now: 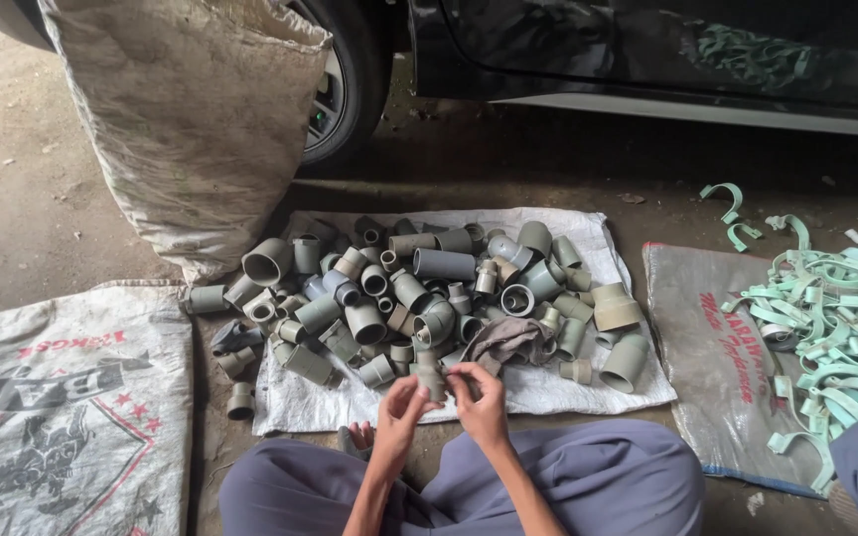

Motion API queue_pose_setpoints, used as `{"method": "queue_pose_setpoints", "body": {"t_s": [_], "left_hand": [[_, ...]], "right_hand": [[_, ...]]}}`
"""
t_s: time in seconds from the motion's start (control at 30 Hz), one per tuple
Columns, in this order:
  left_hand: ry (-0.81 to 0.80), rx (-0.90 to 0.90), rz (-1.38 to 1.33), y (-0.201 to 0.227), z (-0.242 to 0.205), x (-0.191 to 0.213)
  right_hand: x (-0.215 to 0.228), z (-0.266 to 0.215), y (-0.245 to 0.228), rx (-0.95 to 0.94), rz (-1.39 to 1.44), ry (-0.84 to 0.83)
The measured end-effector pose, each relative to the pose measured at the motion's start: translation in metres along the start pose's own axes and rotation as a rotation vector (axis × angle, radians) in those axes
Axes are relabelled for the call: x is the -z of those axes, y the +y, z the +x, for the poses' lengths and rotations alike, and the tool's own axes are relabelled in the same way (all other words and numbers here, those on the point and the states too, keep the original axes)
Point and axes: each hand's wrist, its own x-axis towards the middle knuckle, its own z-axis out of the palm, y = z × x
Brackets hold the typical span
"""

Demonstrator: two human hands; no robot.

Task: Wiping and inspecting grey PVC pipe fittings using a cloth while sitting on the floor.

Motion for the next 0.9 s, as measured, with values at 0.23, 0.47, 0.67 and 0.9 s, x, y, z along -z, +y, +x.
{"method": "queue_pose_setpoints", "body": {"t_s": [0.23,0.47,0.67,0.9], "left_hand": [[-0.097,-0.036,0.015,-0.019,0.003,0.003],[0.215,0.106,-0.063,0.008,0.006,0.004],[0.186,0.072,0.045,0.007,0.003,0.003],[0.186,0.056,-0.005,-0.006,-0.001,0.013]], "right_hand": [[0.009,0.006,-0.004,0.01,-0.001,0.161],[0.014,0.032,-0.04,0.19,-0.103,0.224],[0.031,0.065,-0.09,0.515,-0.251,0.102],[0.063,0.09,-0.062,0.504,-0.979,-0.175]]}}
